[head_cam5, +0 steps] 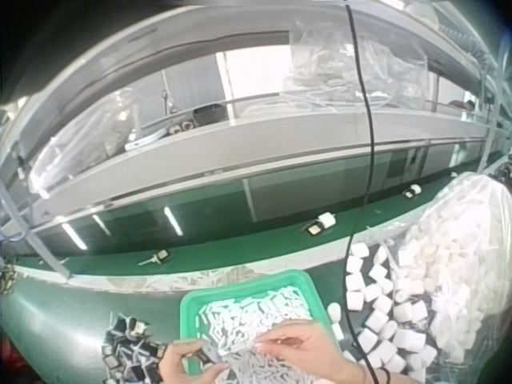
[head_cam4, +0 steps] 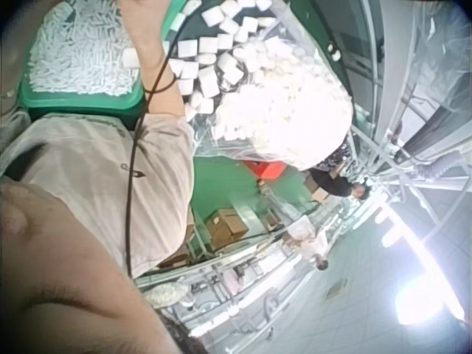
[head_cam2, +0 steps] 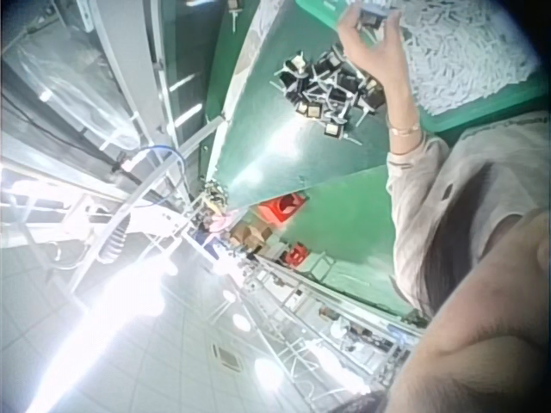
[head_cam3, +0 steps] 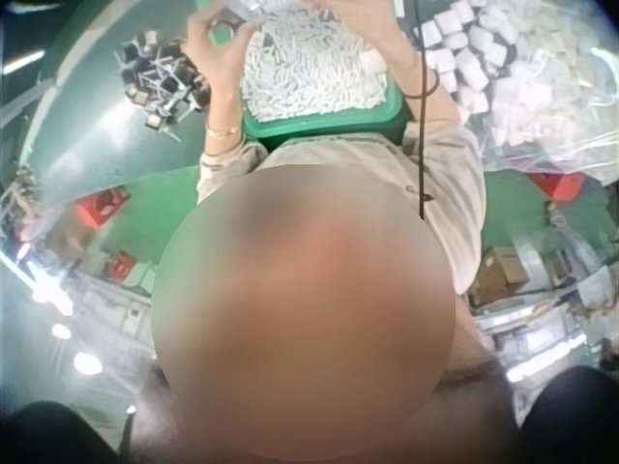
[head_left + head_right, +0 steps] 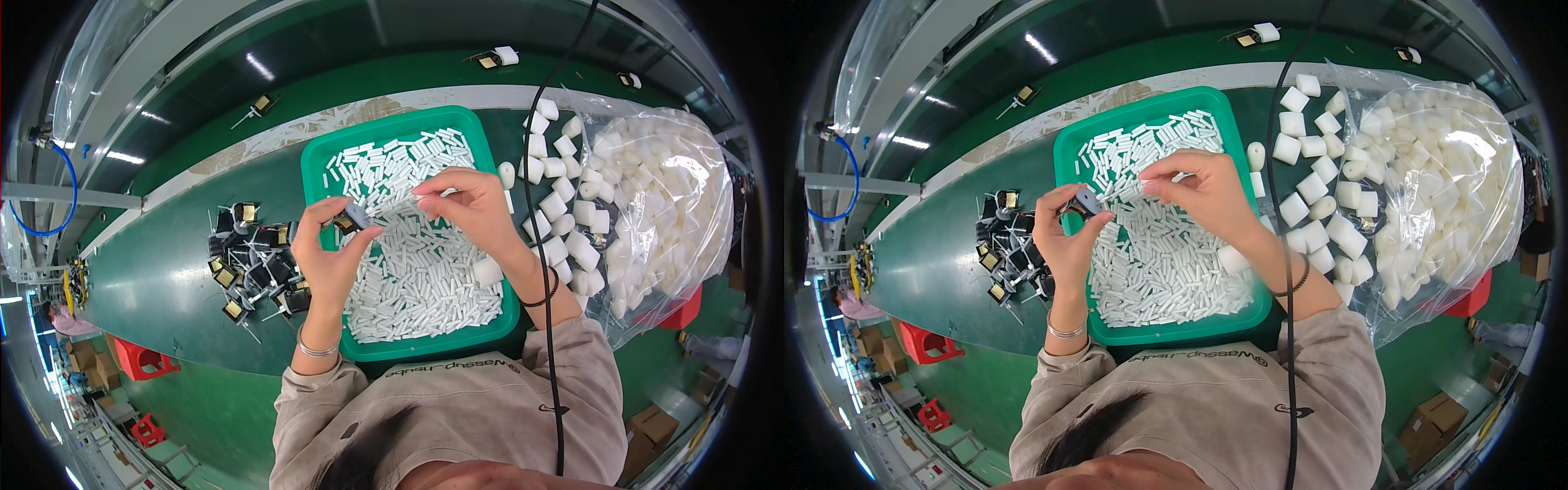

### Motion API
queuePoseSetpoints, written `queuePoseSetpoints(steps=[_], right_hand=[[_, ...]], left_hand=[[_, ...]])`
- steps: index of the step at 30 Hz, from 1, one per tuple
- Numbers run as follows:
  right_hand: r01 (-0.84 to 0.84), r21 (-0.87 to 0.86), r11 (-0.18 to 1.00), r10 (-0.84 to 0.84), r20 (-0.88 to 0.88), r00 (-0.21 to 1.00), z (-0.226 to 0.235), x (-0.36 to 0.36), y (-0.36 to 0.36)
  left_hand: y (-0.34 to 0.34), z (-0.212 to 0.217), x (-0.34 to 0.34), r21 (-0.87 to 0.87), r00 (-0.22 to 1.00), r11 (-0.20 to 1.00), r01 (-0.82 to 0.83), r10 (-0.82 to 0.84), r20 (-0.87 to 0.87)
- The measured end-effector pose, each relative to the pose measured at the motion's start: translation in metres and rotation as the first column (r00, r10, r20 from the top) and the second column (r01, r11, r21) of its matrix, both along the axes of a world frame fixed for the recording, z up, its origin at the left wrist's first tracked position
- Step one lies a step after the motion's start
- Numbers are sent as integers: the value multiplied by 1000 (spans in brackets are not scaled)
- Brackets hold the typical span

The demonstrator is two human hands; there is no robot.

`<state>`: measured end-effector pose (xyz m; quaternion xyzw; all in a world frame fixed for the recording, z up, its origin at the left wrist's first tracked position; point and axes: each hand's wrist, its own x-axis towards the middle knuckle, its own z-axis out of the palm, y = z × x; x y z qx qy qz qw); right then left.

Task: The person picks up a circuit board and a white tube, slides the tube onto the board's metal rod, and then pushes a white foam block over the tube. After repeating this process, they move a large plastic bag and a green tray to reach more circuit boards and continue the assembly.

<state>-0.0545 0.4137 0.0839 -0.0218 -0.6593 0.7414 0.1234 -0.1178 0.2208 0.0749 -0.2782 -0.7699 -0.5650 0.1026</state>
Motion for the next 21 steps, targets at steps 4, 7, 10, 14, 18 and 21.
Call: queuePoseSetpoints(steps=[4,7,10,14,18,21], right_hand=[[43,229,972,-37,-32,999,5,1,3],[59,306,950,-46,-49,998,6,1,4],[65,401,914,-18,-120,993,2,1,2],[81,557,827,63,-234,970,3,1,-3],[169,629,758,74,-340,937,2,3,-6],[215,727,652,156,-406,901,2,7,-7]], left_hand=[[0,3,2,-91,992,995,-46,34,-121],[1,6,4,-173,967,981,-93,48,-250],[4,11,5,-211,912,972,-107,11,-410],[7,12,7,-221,883,975,-25,-83,-463],[7,12,10,-186,904,982,28,-105,-414],[8,8,12,-171,963,984,52,-95,-253]])
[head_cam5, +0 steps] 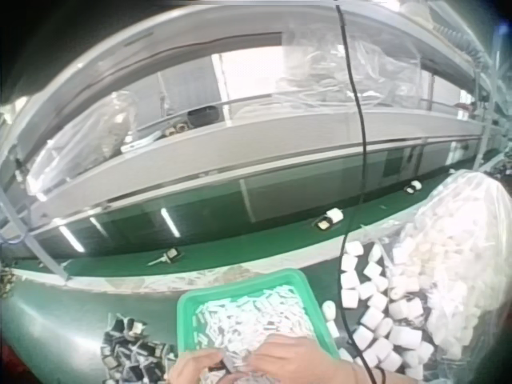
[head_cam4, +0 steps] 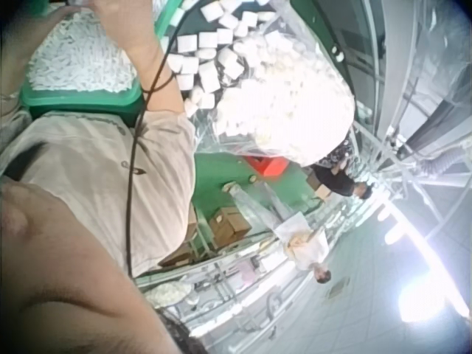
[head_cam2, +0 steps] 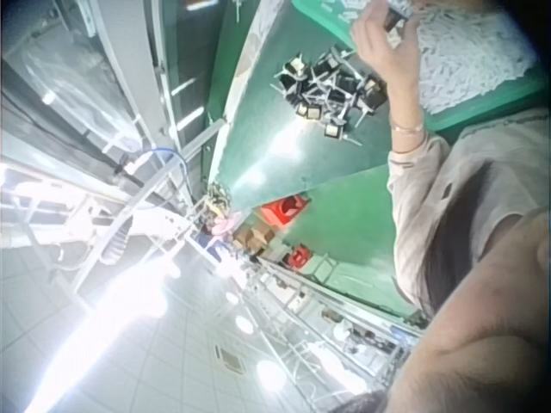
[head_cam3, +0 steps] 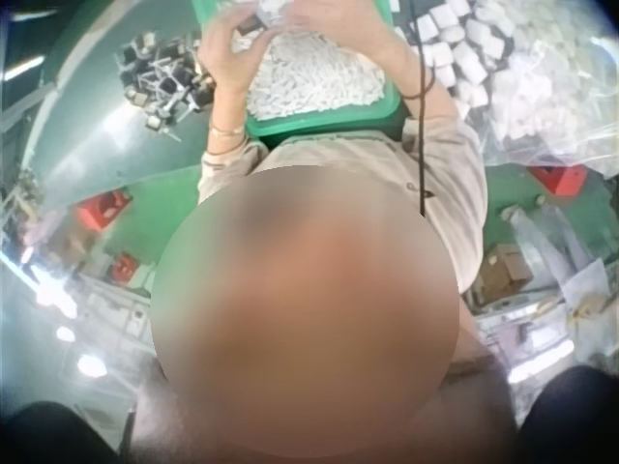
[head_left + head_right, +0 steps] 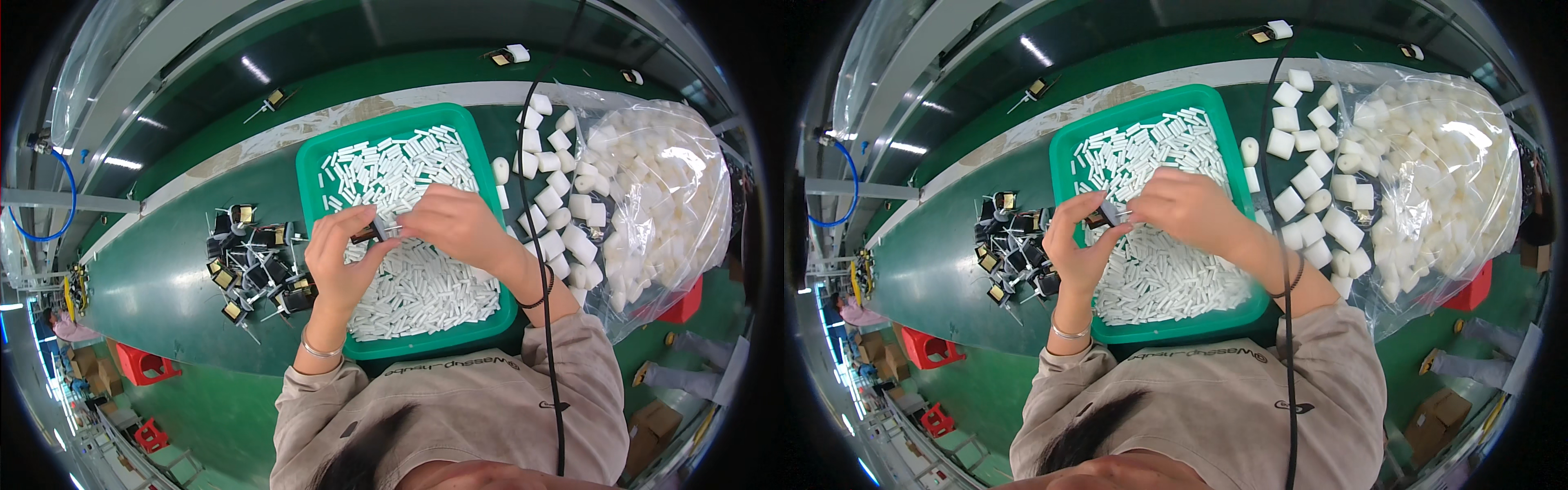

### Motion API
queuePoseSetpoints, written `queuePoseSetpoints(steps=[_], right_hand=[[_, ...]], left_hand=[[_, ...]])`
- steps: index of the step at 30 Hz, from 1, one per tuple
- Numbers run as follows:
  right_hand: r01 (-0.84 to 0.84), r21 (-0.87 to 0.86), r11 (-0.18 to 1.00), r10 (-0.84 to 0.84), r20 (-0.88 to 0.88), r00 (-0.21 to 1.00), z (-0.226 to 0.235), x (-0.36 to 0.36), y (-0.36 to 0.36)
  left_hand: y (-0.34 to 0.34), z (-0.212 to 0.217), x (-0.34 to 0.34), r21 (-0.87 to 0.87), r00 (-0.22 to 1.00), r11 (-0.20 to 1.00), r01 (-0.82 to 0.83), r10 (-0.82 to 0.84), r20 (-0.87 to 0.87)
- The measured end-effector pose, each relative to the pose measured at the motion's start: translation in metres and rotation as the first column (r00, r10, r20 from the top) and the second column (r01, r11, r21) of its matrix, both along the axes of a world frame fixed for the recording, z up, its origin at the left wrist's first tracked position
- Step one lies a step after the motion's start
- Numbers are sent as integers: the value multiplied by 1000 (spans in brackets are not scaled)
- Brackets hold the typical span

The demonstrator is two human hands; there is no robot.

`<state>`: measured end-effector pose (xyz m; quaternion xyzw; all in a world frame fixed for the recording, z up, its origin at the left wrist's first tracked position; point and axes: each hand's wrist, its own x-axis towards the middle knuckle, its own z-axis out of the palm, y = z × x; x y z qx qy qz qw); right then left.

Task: The person picks up a circuit board and a white tube, slides the tube onto the board's metal rod, and then pushes a white foam block over the tube. After repeating this process, they move a large plastic bag and a green tray to reach more circuit boards and continue the assembly.

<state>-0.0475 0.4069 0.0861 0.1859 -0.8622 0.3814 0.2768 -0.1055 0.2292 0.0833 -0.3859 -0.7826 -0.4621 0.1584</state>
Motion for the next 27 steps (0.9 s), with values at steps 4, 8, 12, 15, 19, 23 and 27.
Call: queuePoseSetpoints(steps=[4,8,12,15,19,23,27], right_hand=[[-6,183,983,1,28,1000,-2,8,4],[492,333,804,-529,23,849,14,1,19],[661,575,483,-810,5,587,-2,12,64],[485,646,589,-786,320,529,-9,13,71],[497,568,656,-729,308,611,-11,11,76],[503,376,778,-628,491,604,-8,9,84],[499,225,837,-491,712,502,5,17,98]], left_hand=[[2,-1,1,-30,996,999,40,-38,81],[-3,-4,1,-30,993,1000,-6,9,116],[1,-3,1,11,983,999,-41,39,180],[1,-3,0,11,981,999,-41,38,188],[0,-3,0,29,977,998,-50,43,208],[0,-2,0,32,968,998,-58,48,245],[-2,-9,-4,188,894,982,-35,-53,445]])
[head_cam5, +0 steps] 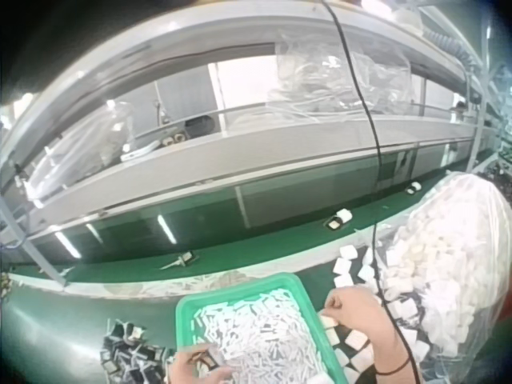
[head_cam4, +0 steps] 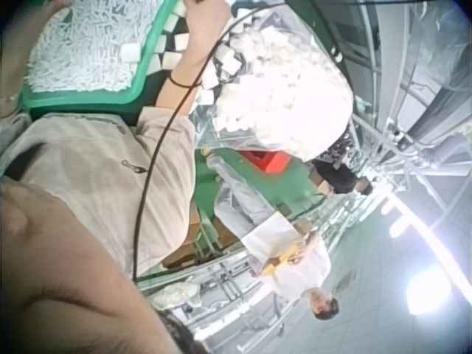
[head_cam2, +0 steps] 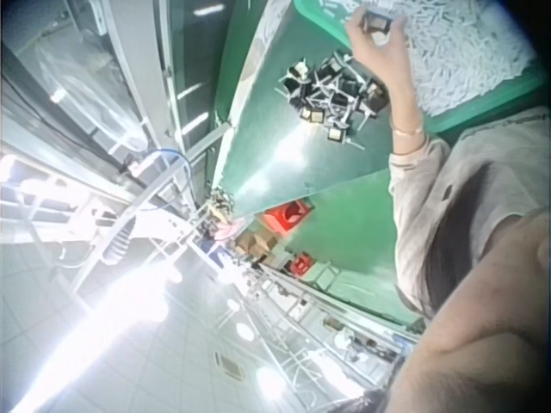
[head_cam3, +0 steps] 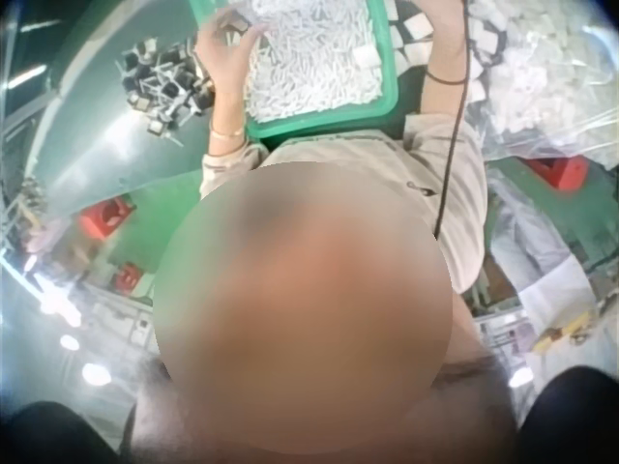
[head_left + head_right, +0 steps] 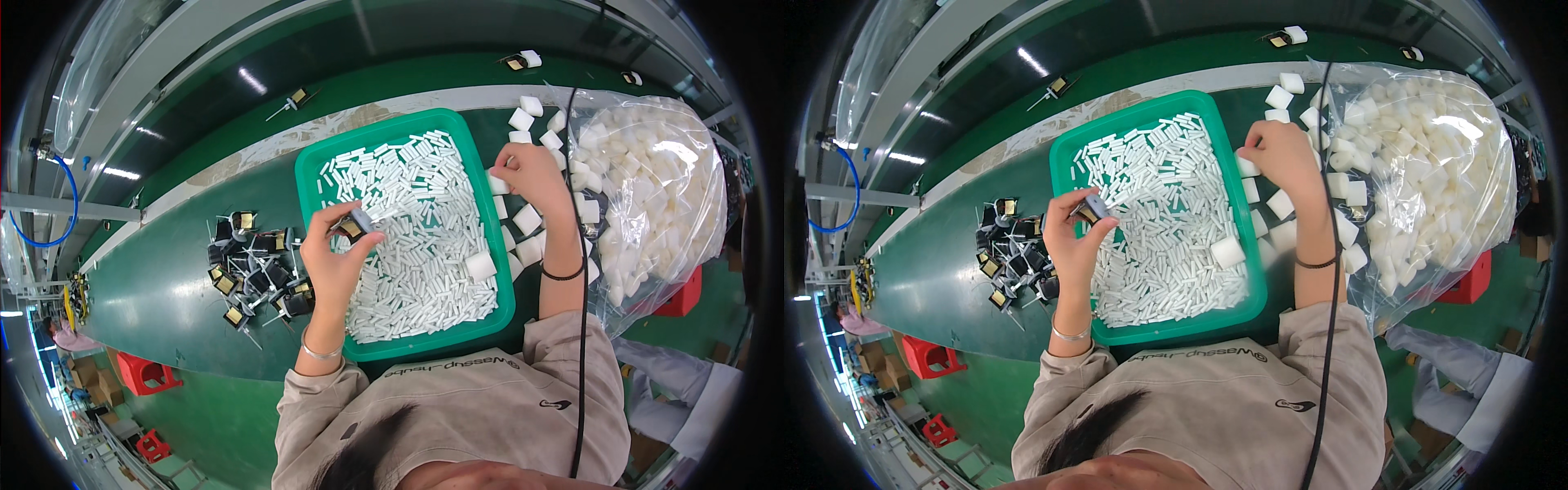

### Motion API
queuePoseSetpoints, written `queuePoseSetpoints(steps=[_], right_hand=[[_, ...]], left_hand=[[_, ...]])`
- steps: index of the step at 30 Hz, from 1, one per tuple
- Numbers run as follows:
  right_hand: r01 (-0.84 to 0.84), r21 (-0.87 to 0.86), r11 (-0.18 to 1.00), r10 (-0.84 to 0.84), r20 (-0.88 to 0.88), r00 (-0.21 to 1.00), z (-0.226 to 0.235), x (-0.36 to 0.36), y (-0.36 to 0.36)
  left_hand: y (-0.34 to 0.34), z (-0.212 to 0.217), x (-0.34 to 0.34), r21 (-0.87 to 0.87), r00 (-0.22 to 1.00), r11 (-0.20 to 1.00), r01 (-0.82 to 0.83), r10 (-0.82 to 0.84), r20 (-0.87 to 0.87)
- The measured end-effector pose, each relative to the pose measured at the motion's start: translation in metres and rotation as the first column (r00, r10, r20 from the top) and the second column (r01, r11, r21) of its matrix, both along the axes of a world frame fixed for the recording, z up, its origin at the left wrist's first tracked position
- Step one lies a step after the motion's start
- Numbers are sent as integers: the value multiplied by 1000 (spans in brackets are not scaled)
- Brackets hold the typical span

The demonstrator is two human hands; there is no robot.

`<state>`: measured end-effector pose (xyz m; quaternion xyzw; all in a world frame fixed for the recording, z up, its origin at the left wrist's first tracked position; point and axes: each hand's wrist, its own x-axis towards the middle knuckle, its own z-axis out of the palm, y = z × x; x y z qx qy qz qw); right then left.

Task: The person picks up a circuit board and a white tube, slides the tube onto the board's metal rod, and then pushes a white foam block over the tube. After repeating this process, they move a large plastic bag and a green tray to reach more circuit boards and continue the assembly.

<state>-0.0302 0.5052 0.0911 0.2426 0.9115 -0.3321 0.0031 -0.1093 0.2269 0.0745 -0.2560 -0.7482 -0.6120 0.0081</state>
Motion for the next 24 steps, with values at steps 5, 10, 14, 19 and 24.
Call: queuePoseSetpoints(steps=[5,10,14,19,24], right_hand=[[-98,-208,973,38,-276,960,20,5,-21],[-373,-762,529,-170,-526,833,6,-12,-93],[-357,-799,484,-225,-508,832,-1,-13,-127],[-343,-623,703,-88,-555,827,12,-11,-118],[-330,-735,593,-188,-525,830,9,-9,-119]], left_hand=[[-8,-1,0,148,912,987,58,-113,395],[2,-2,3,405,823,906,121,-320,470],[2,-4,10,459,885,887,57,-258,388],[-1,0,13,467,876,884,19,-240,419],[-1,1,14,518,859,855,-23,-248,447]])
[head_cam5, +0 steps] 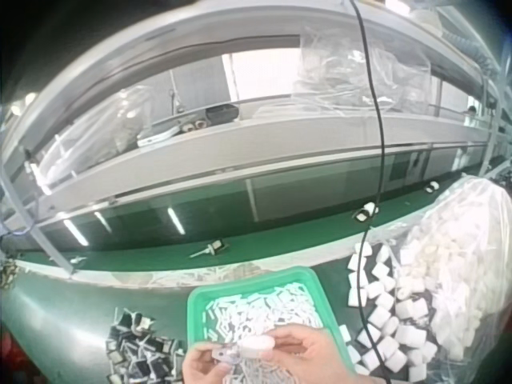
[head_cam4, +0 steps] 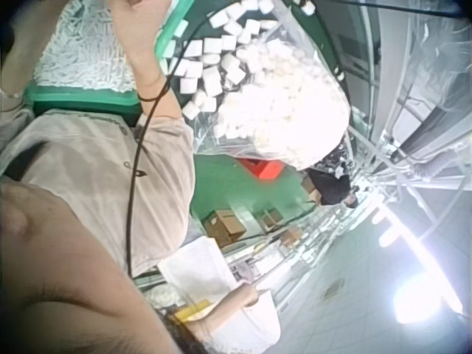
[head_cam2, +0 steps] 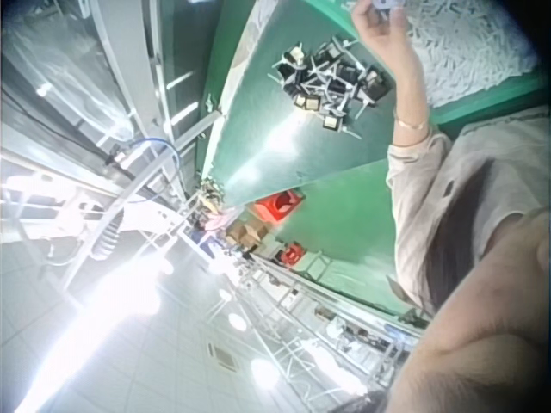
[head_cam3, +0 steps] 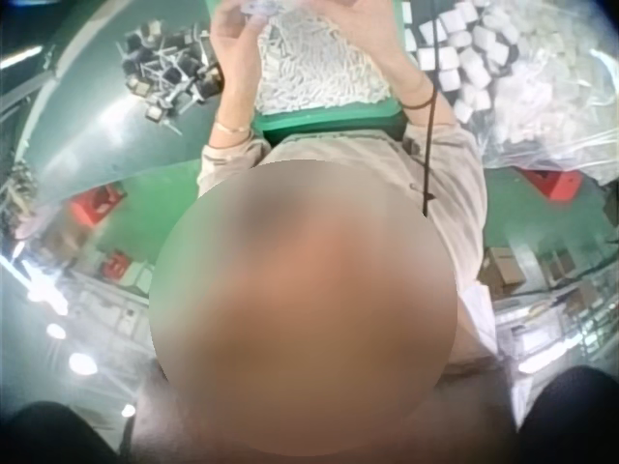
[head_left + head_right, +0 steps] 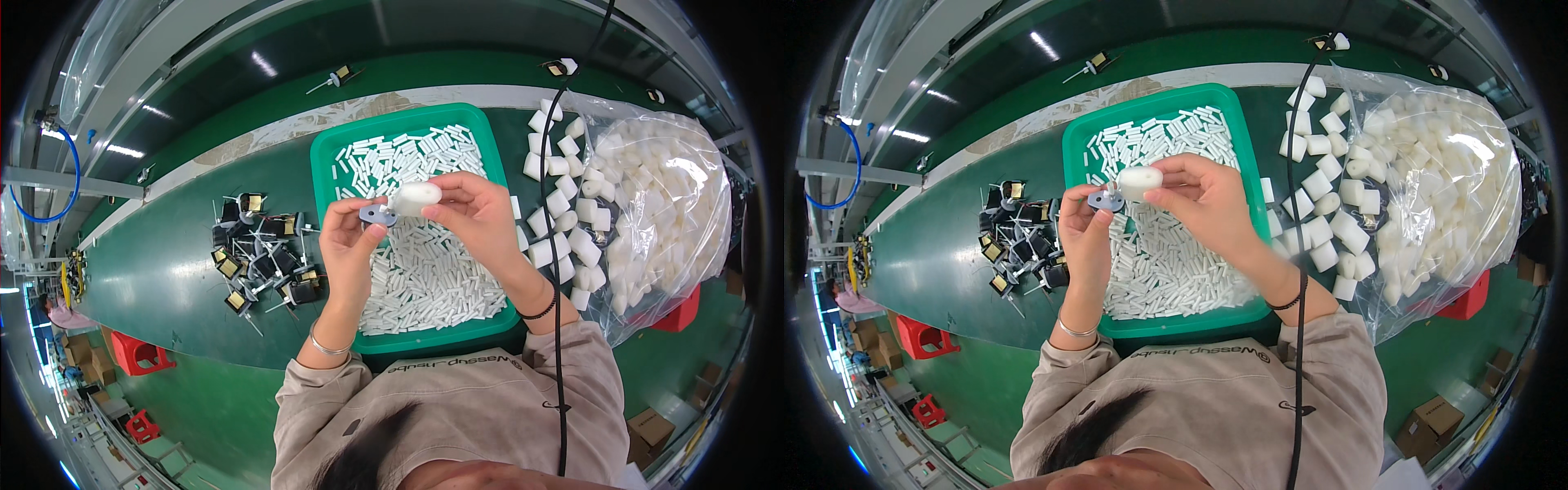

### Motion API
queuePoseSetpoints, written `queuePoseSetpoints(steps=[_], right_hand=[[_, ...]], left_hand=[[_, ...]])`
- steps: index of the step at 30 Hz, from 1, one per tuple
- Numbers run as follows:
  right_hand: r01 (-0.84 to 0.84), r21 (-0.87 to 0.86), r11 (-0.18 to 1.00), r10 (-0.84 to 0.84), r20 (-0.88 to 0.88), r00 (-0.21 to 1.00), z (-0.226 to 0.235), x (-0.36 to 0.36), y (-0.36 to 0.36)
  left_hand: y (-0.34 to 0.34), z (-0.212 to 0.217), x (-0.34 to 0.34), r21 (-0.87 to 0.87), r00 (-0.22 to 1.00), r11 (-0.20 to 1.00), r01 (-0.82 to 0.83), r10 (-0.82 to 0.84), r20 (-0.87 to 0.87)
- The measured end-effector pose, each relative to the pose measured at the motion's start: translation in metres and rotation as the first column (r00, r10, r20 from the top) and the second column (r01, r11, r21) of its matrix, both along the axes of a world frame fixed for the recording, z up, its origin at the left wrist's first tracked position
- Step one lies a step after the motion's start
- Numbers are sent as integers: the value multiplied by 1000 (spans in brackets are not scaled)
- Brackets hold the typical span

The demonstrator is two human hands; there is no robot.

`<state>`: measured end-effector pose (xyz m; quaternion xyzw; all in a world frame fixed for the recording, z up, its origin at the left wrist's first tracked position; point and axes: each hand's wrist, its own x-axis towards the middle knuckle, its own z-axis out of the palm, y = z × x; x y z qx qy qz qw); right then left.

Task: The person picks up a circuit board and a white tube, slides the tube onto the board's metal rod, and then pushes a white foam block over the tube. After repeating this process, they move a large plastic bag and a green tray to reach more circuit boards and continue the assembly.

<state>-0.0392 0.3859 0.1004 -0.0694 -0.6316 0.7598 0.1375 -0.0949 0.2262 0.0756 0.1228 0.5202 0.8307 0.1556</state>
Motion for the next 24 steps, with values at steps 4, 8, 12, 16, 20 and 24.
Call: queuePoseSetpoints(steps=[4,8,12,16,20,24], right_hand=[[-13,-1,1000,13,-14,1000,-3,2,-3],[-46,-48,998,47,17,999,-2,4,-6],[-45,-72,996,45,-7,999,-3,4,-13],[-18,-1,1000,18,-65,998,-3,5,-13],[19,-23,1000,-21,-89,996,-6,5,-6],[247,274,930,-205,-174,963,-18,0,24]], left_hand=[[-3,-6,-1,40,1000,999,12,-11,-23],[-4,-7,0,-18,999,1000,15,-16,-52],[-9,-12,-2,-157,986,987,-33,7,-166],[-1,5,-5,-343,981,938,-41,-28,-194],[12,22,-14,-393,950,919,35,-153,-272],[53,32,-47,-469,825,867,172,-387,-413]])
